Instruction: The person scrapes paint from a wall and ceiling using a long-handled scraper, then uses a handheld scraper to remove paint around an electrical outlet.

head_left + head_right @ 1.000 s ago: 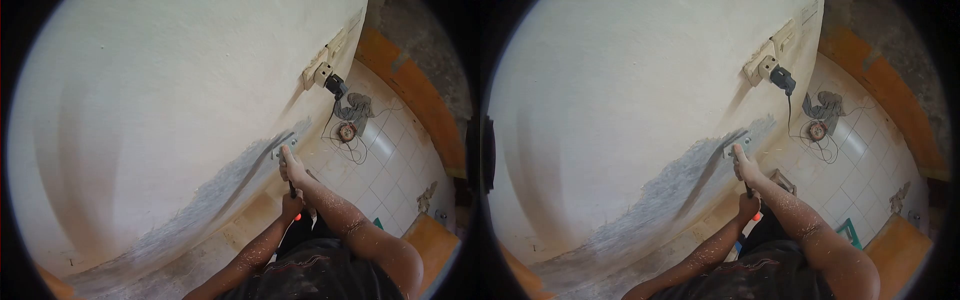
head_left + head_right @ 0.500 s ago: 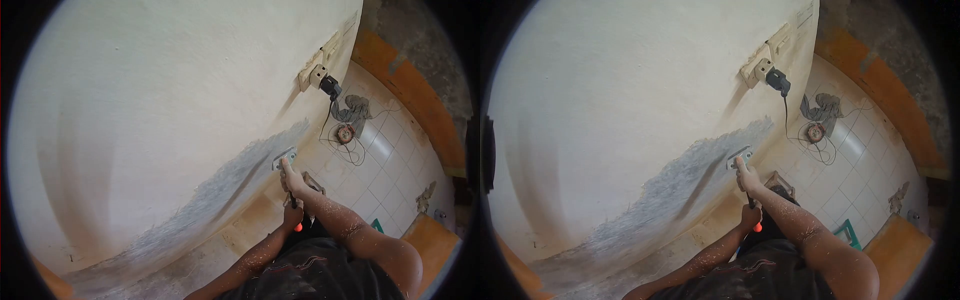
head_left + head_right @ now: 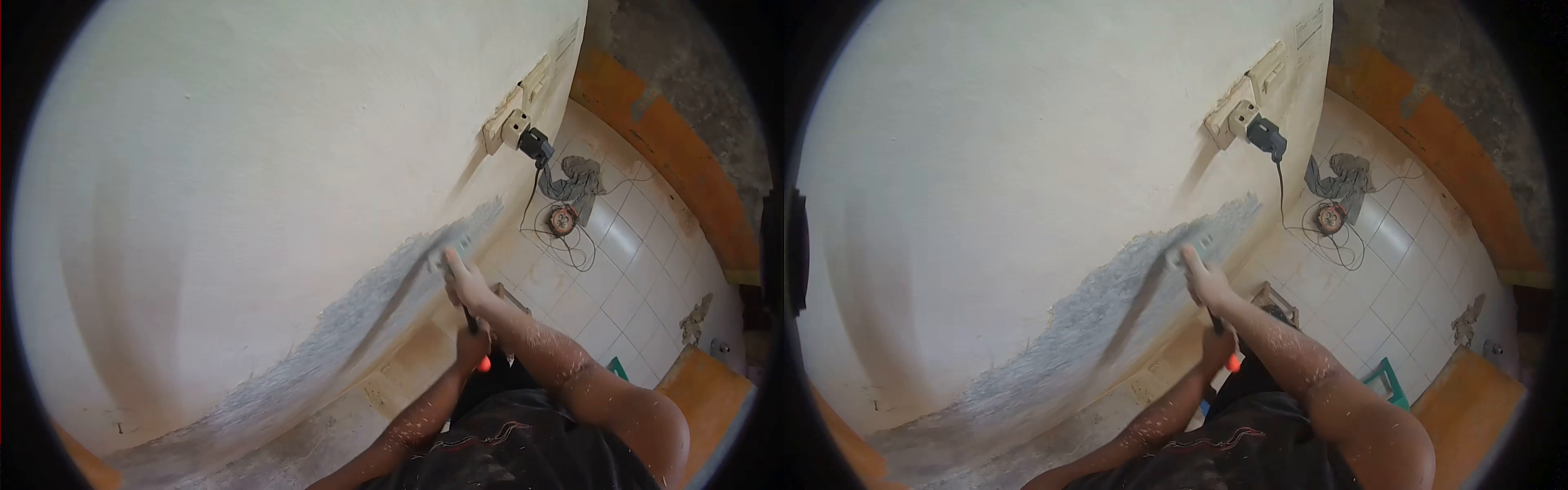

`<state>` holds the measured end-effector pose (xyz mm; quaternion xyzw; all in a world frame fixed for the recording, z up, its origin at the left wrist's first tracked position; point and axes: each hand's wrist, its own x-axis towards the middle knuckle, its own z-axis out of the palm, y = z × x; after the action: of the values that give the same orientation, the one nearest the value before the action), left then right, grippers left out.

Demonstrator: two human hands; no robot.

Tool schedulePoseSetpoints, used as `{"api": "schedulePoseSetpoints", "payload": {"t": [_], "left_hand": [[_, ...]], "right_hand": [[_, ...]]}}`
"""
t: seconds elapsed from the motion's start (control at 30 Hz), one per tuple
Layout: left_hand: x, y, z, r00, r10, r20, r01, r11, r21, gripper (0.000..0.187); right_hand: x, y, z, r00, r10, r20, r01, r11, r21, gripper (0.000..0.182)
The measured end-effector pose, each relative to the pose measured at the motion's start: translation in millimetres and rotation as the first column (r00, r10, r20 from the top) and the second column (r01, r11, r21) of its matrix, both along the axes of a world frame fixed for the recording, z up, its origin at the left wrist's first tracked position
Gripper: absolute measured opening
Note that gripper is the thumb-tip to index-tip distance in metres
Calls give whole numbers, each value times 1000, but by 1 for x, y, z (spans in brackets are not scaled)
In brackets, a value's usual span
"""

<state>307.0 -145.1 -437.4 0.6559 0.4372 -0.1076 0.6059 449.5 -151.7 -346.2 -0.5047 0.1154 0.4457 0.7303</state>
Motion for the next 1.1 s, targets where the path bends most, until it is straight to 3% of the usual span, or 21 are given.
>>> {"api": "schedulePoseSetpoints", "payload": {"t": [0.03, 0.07, 0.1, 0.17, 0.23, 0.27, 0.3, 0.33, 0.4, 0.43, 0.47, 0.5, 0.53, 0.6, 0.63, 0.73, 0.8, 0.83, 0.9, 0.93, 1.1], "left_hand": [[17, 13, 14, 998, -50, 29, 49, 997, 53, 33], [36, 18, 44, 989, -127, 72, 107, 966, 235, 32], [33, 16, 47, 990, -123, 66, 104, 966, 235, 32], [40, 11, 50, 999, -45, 18, 45, 999, -6, 33], [14, -5, 22, 998, -17, 64, 21, 998, -56, 31], [3, -13, 19, 1000, 23, 20, -20, 987, -159, 30], [-6, -18, 16, 998, 61, -29, -67, 964, -257, 28], [-13, -20, 12, 998, 65, -26, -69, 965, -252, 28], [-17, -22, 4, 989, 108, 97, -94, 985, -142, 26], [10, -9, 47, 999, 34, 11, -32, 990, -138, 26], [28, 8, 54, 998, -45, 52, 42, 998, 51, 27], [36, 17, 55, 989, -131, 74, 110, 964, 243, 28], [33, 21, 47, 989, -130, 67, 110, 964, 243, 28], [34, 23, 34, 986, -123, 109, 124, 992, 4, 29], [30, 15, 40, 986, -124, 110, 124, 992, 4, 29], [7, -17, 51, 998, 41, 53, -28, 972, -233, 27], [-8, -19, 44, 997, 72, 18, -62, 942, -330, 26], [1, -13, 55, 997, 76, 19, -65, 942, -330, 26], [29, 9, 74, 994, 15, 111, -1, 993, -119, 25], [37, 17, 78, 992, -108, 63, 104, 992, 74, 25], [10, 9, 54, 990, -51, 128, 71, 985, -155, 26]], "right_hand": [[11, 3, 9, 1000, 6, -10, -6, 1000, -5, 53], [21, 5, 18, 1000, -23, 19, 21, 996, 89, 54], [25, 6, 22, 997, -58, 48, 48, 982, 184, 54], [25, -2, 19, 998, -24, 51, 13, 979, 201, 55], [13, -7, 7, 998, -56, -40, 59, 994, 94, 53], [4, -11, -4, 998, -55, -34, 59, 993, 99, 53], [-8, -17, -17, 996, -15, -89, 19, 999, 47, 52], [-12, -18, -18, 989, 22, -148, -23, 1000, -5, 51], [-6, -5, -7, 999, 6, -51, -6, 1000, -5, 51], [-3, 1, 5, 999, -6, 31, 6, 1000, -11, 52], [12, 6, 20, 996, -70, 46, 61, 984, 168, 51], [21, 5, 32, 997, -68, 36, 61, 984, 169, 51], [28, 3, 43, 998, -62, 28, 55, 980, 189, 51], [31, -1, 48, 998, -43, 52, 32, 979, 200, 51], [24, -4, 42, 998, -44, 53, 32, 979, 200, 51], [1, -10, 17, 995, -65, 81, 55, 992, 114, 52], [-8, -16, 6, 990, 46, -135, -46, 999, 2, 50], [-2, -10, 19, 990, 50, -134, -51, 999, 2, 50], [16, 7, 45, 998, -56, 35, 48, 981, 187, 49], [17, 8, 52, 994, -77, 73, 65, 986, 153, 49], [1, -3, 38, 998, -67, 12, 65, 992, 110, 52]]}}
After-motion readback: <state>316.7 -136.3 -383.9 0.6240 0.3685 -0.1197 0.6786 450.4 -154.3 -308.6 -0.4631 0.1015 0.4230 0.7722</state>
